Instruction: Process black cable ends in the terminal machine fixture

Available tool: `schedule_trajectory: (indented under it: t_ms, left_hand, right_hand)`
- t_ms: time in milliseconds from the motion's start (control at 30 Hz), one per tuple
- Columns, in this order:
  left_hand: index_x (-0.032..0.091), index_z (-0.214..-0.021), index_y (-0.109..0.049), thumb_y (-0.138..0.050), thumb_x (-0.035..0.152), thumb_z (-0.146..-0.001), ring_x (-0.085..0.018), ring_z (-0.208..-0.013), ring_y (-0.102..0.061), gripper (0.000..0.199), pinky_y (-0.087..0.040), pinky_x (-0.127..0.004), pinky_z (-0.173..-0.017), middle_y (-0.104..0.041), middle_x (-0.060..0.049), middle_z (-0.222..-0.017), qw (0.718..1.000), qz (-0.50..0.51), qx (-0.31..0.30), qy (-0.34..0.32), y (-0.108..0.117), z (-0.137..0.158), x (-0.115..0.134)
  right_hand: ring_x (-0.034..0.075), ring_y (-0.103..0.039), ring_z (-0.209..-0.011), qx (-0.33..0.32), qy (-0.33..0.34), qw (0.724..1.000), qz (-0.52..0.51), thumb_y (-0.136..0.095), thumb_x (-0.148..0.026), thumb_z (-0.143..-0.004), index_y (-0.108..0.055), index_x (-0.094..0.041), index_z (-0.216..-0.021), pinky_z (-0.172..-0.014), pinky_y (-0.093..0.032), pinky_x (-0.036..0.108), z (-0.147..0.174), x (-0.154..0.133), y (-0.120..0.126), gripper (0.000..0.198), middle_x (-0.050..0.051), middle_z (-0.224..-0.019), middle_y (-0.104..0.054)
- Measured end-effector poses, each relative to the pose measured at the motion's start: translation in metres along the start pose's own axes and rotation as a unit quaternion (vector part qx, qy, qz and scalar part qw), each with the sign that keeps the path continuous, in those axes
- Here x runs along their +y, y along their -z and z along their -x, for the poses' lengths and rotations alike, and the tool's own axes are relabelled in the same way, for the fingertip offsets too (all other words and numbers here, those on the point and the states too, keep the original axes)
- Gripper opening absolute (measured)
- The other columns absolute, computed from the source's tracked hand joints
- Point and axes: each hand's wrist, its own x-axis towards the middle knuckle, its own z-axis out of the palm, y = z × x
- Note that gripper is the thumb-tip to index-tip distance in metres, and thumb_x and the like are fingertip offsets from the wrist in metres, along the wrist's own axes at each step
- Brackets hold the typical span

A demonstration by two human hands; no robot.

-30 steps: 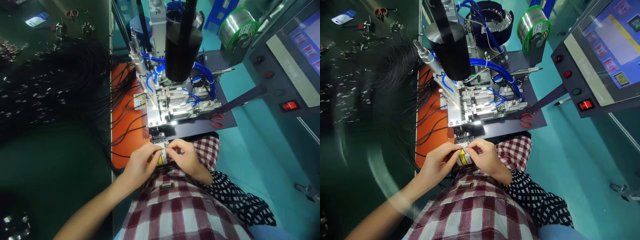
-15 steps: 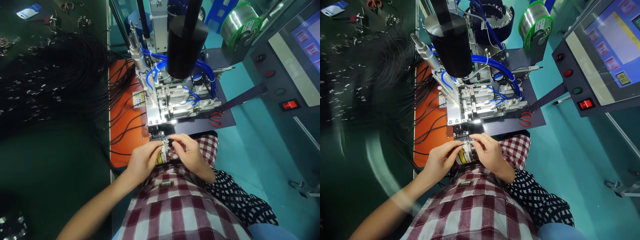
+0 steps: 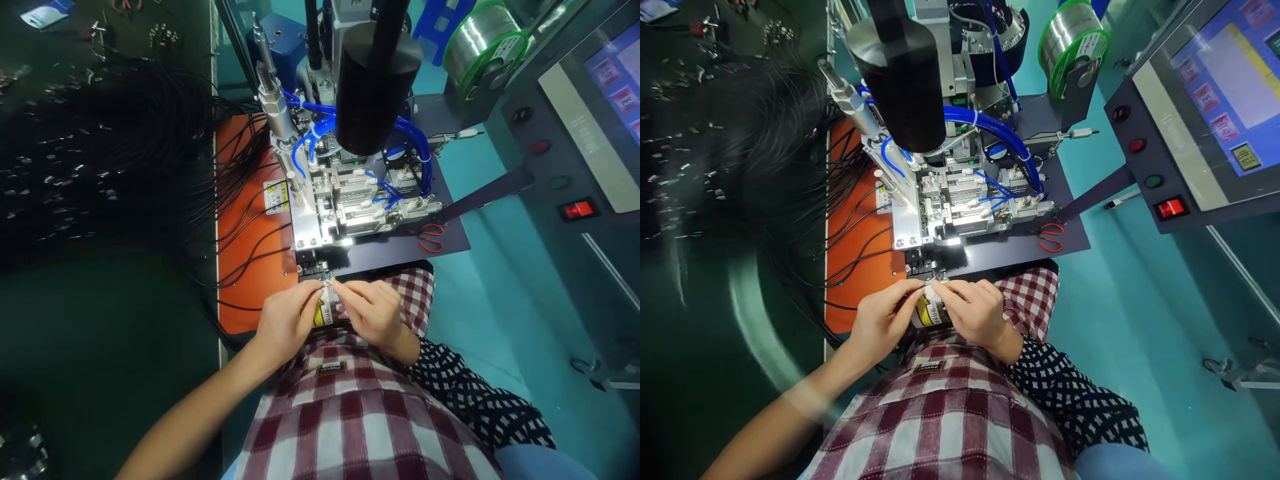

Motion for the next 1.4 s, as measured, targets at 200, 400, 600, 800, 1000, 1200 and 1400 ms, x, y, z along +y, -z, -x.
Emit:
schedule_trajectory:
  t_ms: [200,400,600,800,1000,1200,1400]
  left_hand:
    - [0.022,-0.101,-0.062,-0.051,0.023,-0.094,-0.009,-0.071,-0.063,0.013,-0.047,-0.019,-0.066,-0.069,0.003,-0.084,0.996,0.071,-0.013,0.048,0.001,0.000,0.000]
    - [0.020,-0.100,-0.064,-0.056,0.022,-0.091,-0.011,-0.070,-0.066,0.012,-0.048,-0.021,-0.066,-0.072,0.000,-0.086,0.999,0.007,0.032,-0.025,-0.001,0.001,-0.002]
    - [0.018,-0.103,-0.065,-0.055,0.019,-0.091,-0.014,-0.065,-0.063,0.015,-0.046,-0.024,-0.061,-0.072,-0.002,-0.079,0.994,-0.061,0.047,-0.083,-0.001,0.002,-0.003]
    - [0.017,-0.105,-0.064,-0.054,0.017,-0.090,-0.014,-0.066,-0.064,0.018,-0.046,-0.024,-0.062,-0.071,-0.003,-0.080,0.992,-0.054,0.051,-0.104,0.000,0.003,-0.005]
    - [0.019,-0.104,-0.064,-0.054,0.019,-0.091,-0.013,-0.067,-0.065,0.016,-0.048,-0.024,-0.064,-0.072,-0.002,-0.083,0.996,-0.018,0.053,-0.065,-0.002,0.004,-0.006]
    - [0.019,-0.101,-0.063,-0.053,0.021,-0.092,-0.012,-0.066,-0.064,0.014,-0.049,-0.022,-0.062,-0.072,-0.001,-0.083,0.998,0.044,0.037,0.006,-0.005,0.005,-0.004]
    - [0.019,-0.101,-0.063,-0.052,0.021,-0.093,-0.011,-0.069,-0.064,0.014,-0.050,-0.021,-0.064,-0.070,-0.001,-0.084,0.996,0.080,0.040,0.020,-0.006,0.005,-0.004]
  right_hand:
    - [0.016,-0.066,-0.077,0.002,-0.055,0.996,-0.066,-0.056,-0.008,-0.088,-0.058,-0.019,-0.129,-0.061,-0.040,0.033,0.008,-0.003,-0.014,0.042,0.005,-0.102,-0.074]
    - [0.013,-0.061,-0.070,0.025,-0.229,0.928,-0.291,-0.060,-0.019,-0.088,-0.068,-0.020,-0.101,-0.058,-0.047,0.026,-0.011,-0.003,-0.006,0.015,0.003,-0.087,-0.067]
    - [0.010,-0.050,-0.054,-0.066,-0.346,0.839,-0.415,-0.066,-0.030,-0.082,-0.063,-0.017,-0.072,-0.048,-0.038,0.024,-0.028,0.003,0.001,0.017,-0.001,-0.067,-0.058]
    - [0.008,-0.047,-0.048,-0.118,-0.386,0.756,-0.515,-0.070,-0.037,-0.078,-0.062,-0.016,-0.072,-0.045,-0.039,0.022,-0.031,0.007,0.001,0.023,-0.003,-0.062,-0.055]
    - [0.006,-0.044,-0.045,-0.134,-0.387,0.712,-0.570,-0.072,-0.041,-0.078,-0.063,-0.015,-0.071,-0.044,-0.036,0.020,-0.031,0.006,-0.004,0.028,-0.004,-0.060,-0.056]
    - [0.005,-0.038,-0.044,-0.082,-0.416,0.690,-0.586,-0.071,-0.043,-0.079,-0.062,-0.016,-0.071,-0.045,-0.033,0.020,-0.024,-0.004,-0.015,0.029,-0.007,-0.051,-0.048]
    - [0.005,-0.037,-0.045,-0.085,-0.428,0.639,-0.633,-0.071,-0.041,-0.080,-0.063,-0.015,-0.071,-0.046,-0.032,0.020,-0.021,-0.008,-0.020,0.028,-0.006,-0.054,-0.049]
